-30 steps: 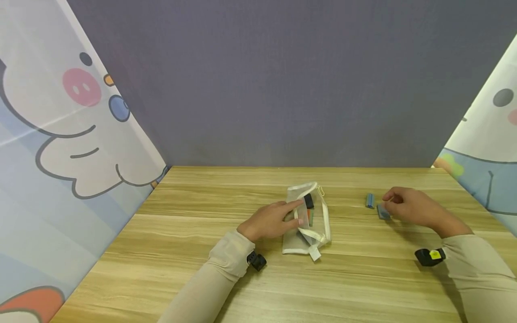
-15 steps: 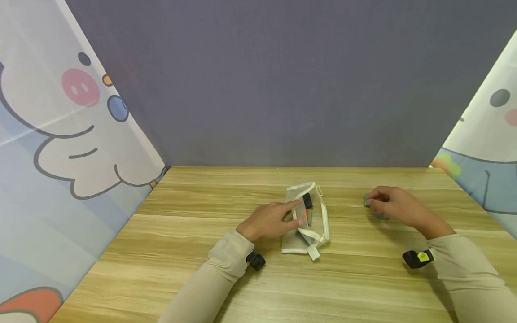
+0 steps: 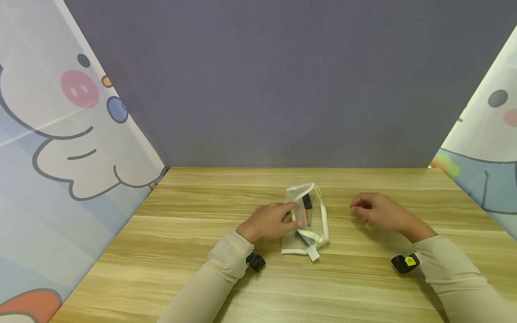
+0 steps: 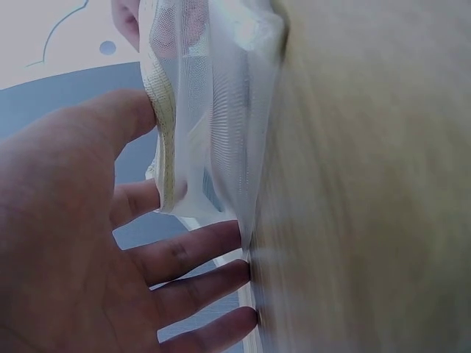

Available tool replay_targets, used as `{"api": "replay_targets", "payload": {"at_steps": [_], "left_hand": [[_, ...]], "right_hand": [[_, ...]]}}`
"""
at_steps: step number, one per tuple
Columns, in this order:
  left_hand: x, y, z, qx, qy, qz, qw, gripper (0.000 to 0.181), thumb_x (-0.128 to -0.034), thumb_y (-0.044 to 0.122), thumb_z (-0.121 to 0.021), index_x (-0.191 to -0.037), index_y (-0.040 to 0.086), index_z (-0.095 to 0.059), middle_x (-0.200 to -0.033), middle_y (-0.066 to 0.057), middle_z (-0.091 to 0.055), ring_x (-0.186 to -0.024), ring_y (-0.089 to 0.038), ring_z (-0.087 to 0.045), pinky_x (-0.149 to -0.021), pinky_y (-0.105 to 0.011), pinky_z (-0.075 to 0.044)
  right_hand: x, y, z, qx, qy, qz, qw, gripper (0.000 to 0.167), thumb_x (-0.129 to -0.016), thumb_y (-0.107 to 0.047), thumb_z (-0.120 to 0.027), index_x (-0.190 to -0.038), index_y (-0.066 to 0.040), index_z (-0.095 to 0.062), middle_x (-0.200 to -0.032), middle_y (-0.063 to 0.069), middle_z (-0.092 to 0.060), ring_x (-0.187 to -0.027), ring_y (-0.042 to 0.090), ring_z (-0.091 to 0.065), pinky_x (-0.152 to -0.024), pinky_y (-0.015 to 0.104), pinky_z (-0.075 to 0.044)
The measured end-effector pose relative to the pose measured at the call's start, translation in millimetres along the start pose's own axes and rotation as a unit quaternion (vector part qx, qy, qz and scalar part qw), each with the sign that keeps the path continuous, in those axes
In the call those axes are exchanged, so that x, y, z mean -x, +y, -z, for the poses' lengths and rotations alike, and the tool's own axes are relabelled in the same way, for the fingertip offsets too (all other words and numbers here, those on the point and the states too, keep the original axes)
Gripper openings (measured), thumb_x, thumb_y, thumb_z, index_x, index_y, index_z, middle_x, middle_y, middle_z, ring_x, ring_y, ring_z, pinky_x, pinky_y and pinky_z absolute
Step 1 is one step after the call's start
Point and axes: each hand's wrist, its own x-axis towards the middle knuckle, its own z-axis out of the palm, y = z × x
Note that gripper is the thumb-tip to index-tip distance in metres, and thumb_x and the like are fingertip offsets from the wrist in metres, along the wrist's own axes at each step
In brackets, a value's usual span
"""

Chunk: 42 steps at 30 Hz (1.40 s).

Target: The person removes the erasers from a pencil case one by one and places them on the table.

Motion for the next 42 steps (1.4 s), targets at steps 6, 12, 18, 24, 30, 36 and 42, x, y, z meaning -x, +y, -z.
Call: {"api": "replay_targets", "payload": {"at_steps": [6,12,18,24,30,36,42], "left_hand": [[-0.5,1.7,-1.3,-0.003,0.007,-0.007,0.9999,0.057,-0.0982,0.058,-0.051,-0.148,0.03,-0.05,-0.139,-0.001,-0.06,-0.125,-0.018,-0.057,-0.091,-0.044,-0.051],[0.9,1.5,0.7,-0.005,0.013,-0.005,0.9999,0.056,-0.0981,0.058,-0.05,-0.147,0.03,-0.052,-0.137,0.0,-0.061,-0.123,-0.017,-0.058,-0.088,-0.041,-0.052],[1.4,1.0,1.7,-0.006,0.018,-0.009,0.9998,0.056,-0.0982,0.057,-0.05,-0.147,0.03,-0.052,-0.136,0.0,-0.062,-0.121,-0.016,-0.059,-0.087,-0.04,-0.052],[2.3,1.2,-0.5,-0.007,0.018,-0.01,0.9998,0.054,-0.0988,0.056,-0.05,-0.147,0.03,-0.053,-0.135,-0.001,-0.062,-0.121,-0.017,-0.059,-0.088,-0.04,-0.052],[1.8,3.4,-0.1,-0.012,0.021,-0.012,0.9996,0.054,-0.0997,0.057,-0.05,-0.147,0.03,-0.053,-0.135,-0.001,-0.063,-0.119,-0.016,-0.06,-0.086,-0.039,-0.053],[0.4,5.6,-0.7,-0.014,0.016,-0.013,0.9997,0.054,-0.1003,0.056,-0.049,-0.148,0.03,-0.052,-0.135,-0.001,-0.062,-0.119,-0.016,-0.061,-0.083,-0.038,-0.053],[2.3,3.7,-0.1,-0.011,0.014,-0.01,0.9998,0.055,-0.1007,0.057,-0.048,-0.148,0.03,-0.051,-0.135,-0.001,-0.063,-0.118,-0.016,-0.061,-0.085,-0.038,-0.052]], "right_hand": [[-2.6,-4,-12,-0.022,-0.035,0.017,0.999,0.02,-0.101,-0.014,-0.061,-0.111,0.004,-0.064,-0.085,0.007,-0.064,-0.068,0.018,-0.06,-0.053,0.031,-0.051],[-11.2,-11,-18,-0.015,-0.037,0.029,0.9988,0.022,-0.102,-0.018,-0.061,-0.112,0.001,-0.064,-0.086,0.006,-0.065,-0.071,0.019,-0.06,-0.054,0.03,-0.051],[-21.2,-23,-24,0.002,-0.029,0.039,0.9988,0.02,-0.1,-0.018,-0.063,-0.109,-0.001,-0.066,-0.084,0.005,-0.065,-0.073,0.019,-0.062,-0.06,0.029,-0.051],[-28.5,-30,-29,0.008,-0.033,0.054,0.9979,0.017,-0.1,-0.016,-0.062,-0.108,-0.002,-0.067,-0.08,0.004,-0.064,-0.07,0.016,-0.06,-0.061,0.028,-0.05],[-36.0,-38,-29,-0.001,-0.066,0.078,0.9948,0.019,-0.101,-0.019,-0.061,-0.109,-0.002,-0.066,-0.081,0.006,-0.064,-0.071,0.018,-0.059,-0.061,0.029,-0.049],[-39.9,-43,-28,-0.008,-0.102,0.071,0.9922,0.022,-0.103,-0.02,-0.06,-0.114,-0.001,-0.066,-0.085,0.008,-0.066,-0.074,0.025,-0.062,-0.062,0.03,-0.05],[-45.6,-47,-31,-0.003,-0.103,0.08,0.9915,0.023,-0.103,-0.019,-0.06,-0.115,-0.001,-0.066,-0.082,0.009,-0.066,-0.072,0.026,-0.061,-0.061,0.031,-0.049]]}}
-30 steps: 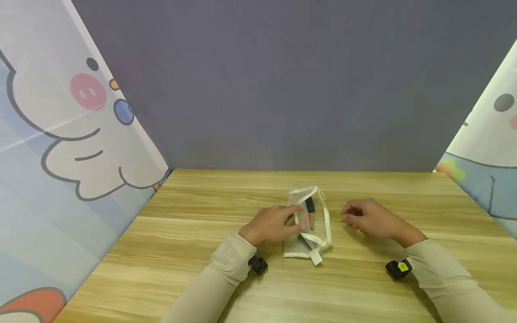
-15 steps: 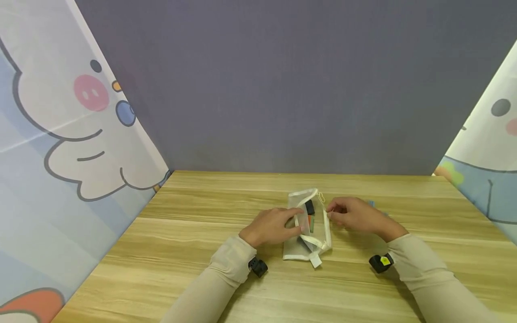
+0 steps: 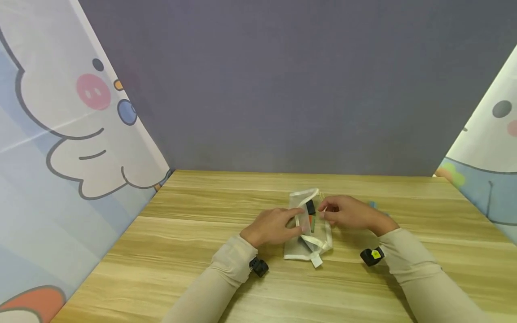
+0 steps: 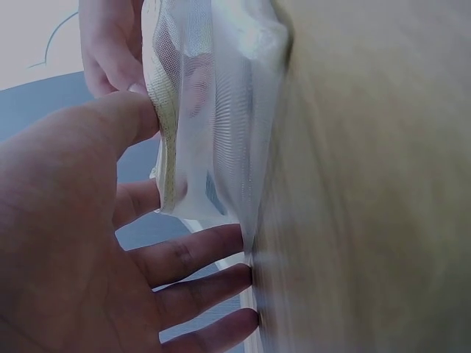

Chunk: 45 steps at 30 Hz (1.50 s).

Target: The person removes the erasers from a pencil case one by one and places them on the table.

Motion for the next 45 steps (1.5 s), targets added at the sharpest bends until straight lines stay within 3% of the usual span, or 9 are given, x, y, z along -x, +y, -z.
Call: {"api": "replay_targets", "payload": {"at_steps": [13,22,30,38,45], "left_hand": [[1.4,-2.2,2.4,0.007,0.0,0.002,1.0,0.055,-0.1004,0.056,-0.049,-0.149,0.029,-0.051,-0.135,0.0,-0.063,-0.116,-0.015,-0.062,-0.08,-0.037,-0.052],[1.4,-1.9,7.3,0.021,-0.003,0.004,0.9998,0.056,-0.1009,0.054,-0.05,-0.151,0.028,-0.048,-0.138,0.001,-0.061,-0.121,-0.016,-0.059,-0.093,-0.04,-0.051],[2.2,-1.7,4.5,0.015,-0.009,-0.002,0.9998,0.056,-0.1014,0.054,-0.05,-0.151,0.027,-0.048,-0.139,0.0,-0.06,-0.122,-0.018,-0.059,-0.093,-0.041,-0.051],[3.2,-3.0,4.0,0.015,-0.007,-0.006,0.9998,0.055,-0.1028,0.051,-0.05,-0.151,0.026,-0.048,-0.14,-0.002,-0.059,-0.123,-0.018,-0.059,-0.095,-0.041,-0.05],[4.5,-1.3,4.9,0.021,-0.01,0.0,0.9997,0.054,-0.1029,0.05,-0.049,-0.152,0.028,-0.047,-0.141,-0.001,-0.058,-0.124,-0.018,-0.058,-0.094,-0.043,-0.051]], "right_hand": [[-4.7,-4,-11,0.006,0.007,0.005,0.9999,0.02,-0.103,-0.018,-0.06,-0.115,-0.002,-0.064,-0.09,0.007,-0.066,-0.074,0.022,-0.063,-0.062,0.032,-0.051],[-5.6,-4,-8,0.02,0.013,-0.013,0.9996,0.023,-0.103,-0.019,-0.059,-0.118,-0.002,-0.064,-0.091,0.006,-0.066,-0.076,0.02,-0.062,-0.065,0.035,-0.051],[-5.2,2,-14,0.06,0.017,0.001,0.9981,0.021,-0.098,-0.017,-0.066,-0.115,-0.005,-0.065,-0.099,0.001,-0.069,-0.092,0.016,-0.065,-0.078,0.038,-0.053],[-5.7,-2,-17,0.073,0.029,0.001,0.9969,0.024,-0.096,-0.016,-0.069,-0.117,-0.005,-0.066,-0.103,0.001,-0.07,-0.094,0.018,-0.066,-0.081,0.042,-0.054],[-4.6,-4,-19,0.062,0.015,0.004,0.998,0.026,-0.096,-0.013,-0.068,-0.119,-0.002,-0.065,-0.105,0.005,-0.069,-0.094,0.02,-0.066,-0.078,0.04,-0.054]]}}
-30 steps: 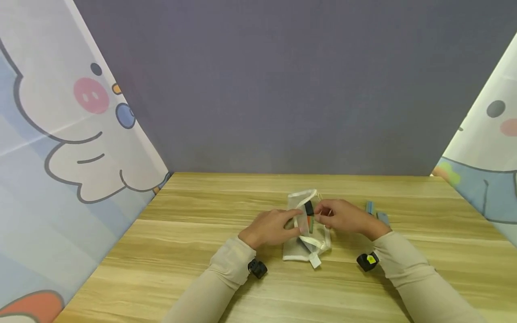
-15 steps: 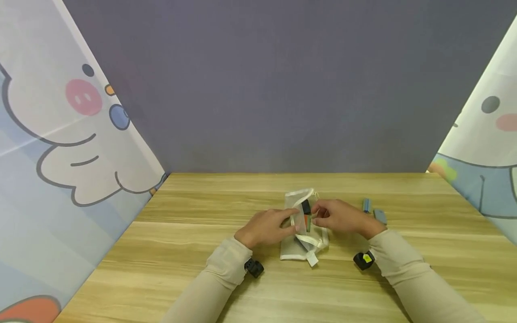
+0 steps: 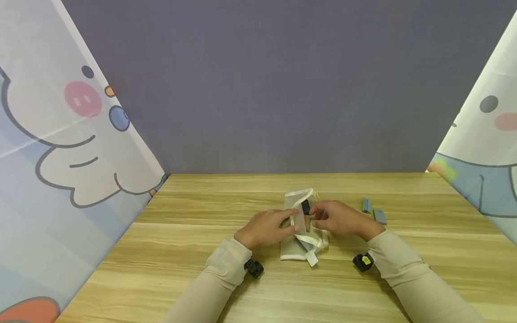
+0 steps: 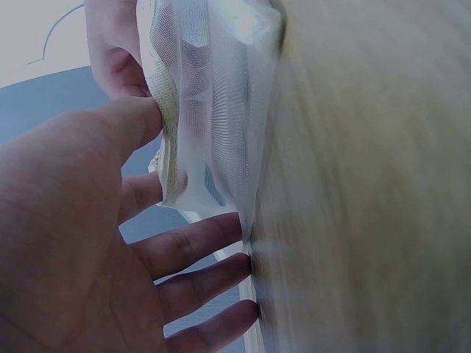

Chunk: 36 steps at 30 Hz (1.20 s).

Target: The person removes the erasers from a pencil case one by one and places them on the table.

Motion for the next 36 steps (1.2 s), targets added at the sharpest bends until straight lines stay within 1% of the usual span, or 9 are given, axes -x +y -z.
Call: {"api": "replay_targets", "payload": {"at_steps": [4,9,16,19,23,29,32,36], "left_hand": [[-0.4,0.3,-1.0,0.0,0.002,-0.001,1.0,0.053,-0.103,0.05,-0.049,-0.151,0.028,-0.048,-0.14,0.0,-0.059,-0.123,-0.018,-0.058,-0.093,-0.042,-0.051],[-1.0,0.1,-1.6,-0.007,0.005,-0.003,1.0,0.053,-0.1028,0.051,-0.049,-0.151,0.028,-0.049,-0.14,-0.001,-0.059,-0.123,-0.019,-0.059,-0.091,-0.042,-0.052],[-0.9,0.6,-1.0,-0.009,0.002,0.002,1.0,0.053,-0.102,0.052,-0.05,-0.15,0.029,-0.049,-0.139,-0.001,-0.059,-0.123,-0.018,-0.058,-0.092,-0.042,-0.051],[-0.8,0.4,-0.9,-0.008,0.001,0.001,1.0,0.053,-0.1019,0.052,-0.05,-0.149,0.029,-0.05,-0.139,-0.001,-0.06,-0.123,-0.018,-0.059,-0.091,-0.042,-0.052],[-1.1,0.1,-1.0,-0.007,-0.001,0.001,1.0,0.053,-0.1023,0.052,-0.05,-0.15,0.028,-0.049,-0.14,-0.002,-0.059,-0.124,-0.019,-0.057,-0.093,-0.043,-0.051],[-0.9,-0.5,-1.5,-0.001,-0.003,0.006,1.0,0.055,-0.1029,0.052,-0.049,-0.152,0.028,-0.046,-0.142,-0.003,-0.057,-0.126,-0.02,-0.057,-0.096,-0.043,-0.049],[-1.1,-1.0,-1.8,-0.001,-0.002,0.005,1.0,0.054,-0.1028,0.051,-0.049,-0.152,0.028,-0.047,-0.141,-0.003,-0.058,-0.125,-0.02,-0.057,-0.096,-0.043,-0.05],[-0.9,-1.2,-1.8,-0.003,0.0,0.002,1.0,0.055,-0.1021,0.052,-0.05,-0.151,0.028,-0.047,-0.141,-0.003,-0.058,-0.124,-0.02,-0.057,-0.095,-0.043,-0.05]], "right_hand": [[0.2,0.3,-1.0,-0.005,-0.005,0.006,1.0,0.026,-0.097,-0.013,-0.067,-0.12,-0.002,-0.064,-0.104,0.005,-0.069,-0.092,0.019,-0.065,-0.077,0.039,-0.054],[-0.2,1.8,-2.1,-0.001,-0.005,0.013,0.9999,0.025,-0.097,-0.014,-0.067,-0.12,-0.004,-0.065,-0.101,0.001,-0.068,-0.091,0.017,-0.065,-0.076,0.037,-0.053],[-1.1,3.4,-3.3,0.005,0.0,0.022,0.9997,0.021,-0.097,-0.014,-0.067,-0.116,-0.008,-0.067,-0.1,-0.003,-0.067,-0.091,0.016,-0.064,-0.076,0.038,-0.052],[-1.6,3.4,-3.6,0.003,-0.002,0.02,0.9998,0.022,-0.097,-0.016,-0.067,-0.118,-0.007,-0.067,-0.101,-0.002,-0.067,-0.092,0.017,-0.064,-0.076,0.038,-0.052],[-1.9,3.2,-2.9,-0.002,-0.001,0.012,0.9999,0.025,-0.097,-0.016,-0.067,-0.119,-0.005,-0.066,-0.102,-0.001,-0.067,-0.093,0.017,-0.064,-0.078,0.038,-0.053],[-1.5,2.4,-2.0,-0.012,0.004,0.001,0.9999,0.028,-0.097,-0.015,-0.067,-0.122,-0.003,-0.064,-0.102,0.001,-0.067,-0.089,0.016,-0.063,-0.075,0.037,-0.052],[-1.5,2.1,-2.4,-0.012,0.009,0.004,0.9999,0.029,-0.096,-0.015,-0.068,-0.122,-0.002,-0.064,-0.102,0.003,-0.067,-0.087,0.016,-0.063,-0.073,0.036,-0.052],[-1.7,1.5,-4.4,-0.014,0.008,0.01,0.9998,0.029,-0.094,-0.013,-0.07,-0.12,-0.002,-0.065,-0.109,0.007,-0.067,-0.088,0.016,-0.062,-0.073,0.035,-0.051]]}}
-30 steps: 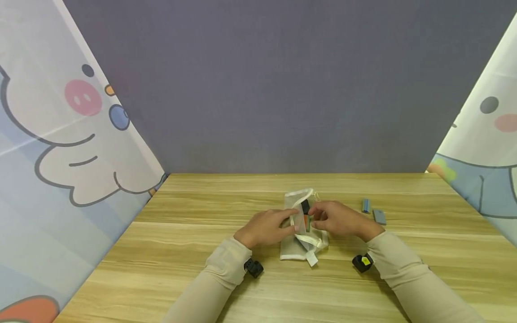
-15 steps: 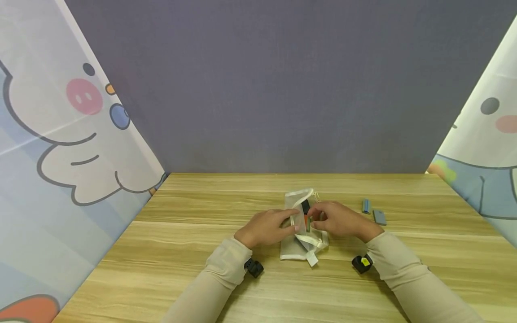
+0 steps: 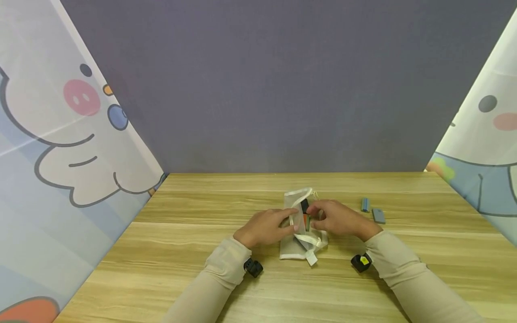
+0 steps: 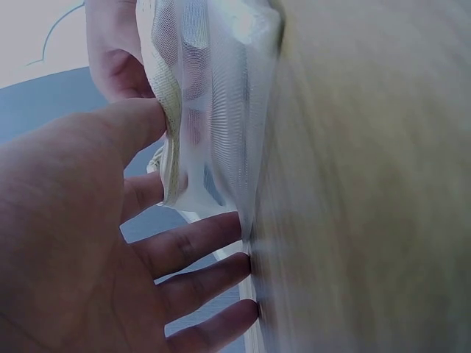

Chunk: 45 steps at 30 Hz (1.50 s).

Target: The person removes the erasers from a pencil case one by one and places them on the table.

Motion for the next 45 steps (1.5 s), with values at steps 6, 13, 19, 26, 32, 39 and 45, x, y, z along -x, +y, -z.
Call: {"api": "replay_targets", "payload": {"at_steps": [6,13,19,26,32,39,45], "left_hand": [[-0.2,0.1,-1.0,-0.004,-0.001,0.001,1.0,0.056,-0.1014,0.053,-0.051,-0.151,0.028,-0.047,-0.141,-0.003,-0.058,-0.125,-0.02,-0.057,-0.095,-0.043,-0.05],[-0.8,0.0,-1.8,-0.006,-0.004,-0.003,1.0,0.055,-0.1017,0.052,-0.051,-0.151,0.028,-0.047,-0.14,-0.002,-0.058,-0.125,-0.019,-0.057,-0.094,-0.043,-0.05],[-0.8,-0.3,-0.9,0.0,-0.006,-0.002,1.0,0.055,-0.1021,0.05,-0.051,-0.152,0.028,-0.046,-0.142,-0.003,-0.058,-0.126,-0.02,-0.056,-0.095,-0.044,-0.05],[-2.2,-0.7,-2.0,-0.001,-0.002,-0.003,1.0,0.054,-0.1023,0.051,-0.051,-0.152,0.028,-0.047,-0.141,-0.003,-0.058,-0.125,-0.02,-0.057,-0.093,-0.044,-0.051],[-2.1,-0.2,-1.7,-0.003,-0.003,-0.004,1.0,0.054,-0.1019,0.052,-0.051,-0.151,0.029,-0.047,-0.14,-0.003,-0.059,-0.125,-0.019,-0.057,-0.093,-0.043,-0.051],[-2.3,0.3,-0.6,-0.006,0.0,-0.005,1.0,0.055,-0.1018,0.051,-0.052,-0.151,0.028,-0.048,-0.139,-0.004,-0.059,-0.124,-0.02,-0.058,-0.093,-0.043,-0.051],[-1.4,1.3,1.2,-0.002,-0.005,0.001,1.0,0.055,-0.102,0.051,-0.051,-0.151,0.027,-0.048,-0.141,-0.005,-0.058,-0.126,-0.021,-0.056,-0.096,-0.043,-0.05]], "right_hand": [[0.7,1,-2,0.0,-0.007,0.0,1.0,0.028,-0.094,-0.013,-0.07,-0.12,-0.004,-0.065,-0.115,0.007,-0.065,-0.091,0.016,-0.062,-0.075,0.035,-0.052],[2.5,1,0,0.003,-0.016,-0.002,0.9999,0.029,-0.095,-0.016,-0.07,-0.121,-0.005,-0.065,-0.115,0.005,-0.066,-0.095,0.018,-0.063,-0.079,0.038,-0.053],[2.9,0,4,0.001,-0.022,-0.011,0.9997,0.03,-0.095,-0.014,-0.069,-0.122,-0.003,-0.064,-0.102,0.002,-0.067,-0.093,0.017,-0.064,-0.078,0.038,-0.053],[1.3,-1,1,0.005,-0.028,0.012,0.9995,0.035,-0.092,-0.013,-0.072,-0.124,-0.001,-0.063,-0.103,0.006,-0.067,-0.091,0.017,-0.063,-0.078,0.037,-0.053],[1.8,-5,-2,0.022,-0.043,0.011,0.9988,0.048,-0.089,-0.019,-0.076,-0.128,0.004,-0.062,-0.114,0.01,-0.063,-0.092,0.016,-0.064,-0.079,0.034,-0.053],[2.0,-9,-2,0.04,-0.038,-0.015,0.9984,0.049,-0.089,-0.026,-0.078,-0.126,0.002,-0.063,-0.106,0.005,-0.062,-0.093,0.017,-0.061,-0.079,0.036,-0.052],[0.8,-10,-1,0.053,-0.036,-0.03,0.9975,0.047,-0.087,-0.028,-0.079,-0.122,-0.002,-0.063,-0.099,0.003,-0.062,-0.09,0.017,-0.06,-0.078,0.038,-0.051]]}}
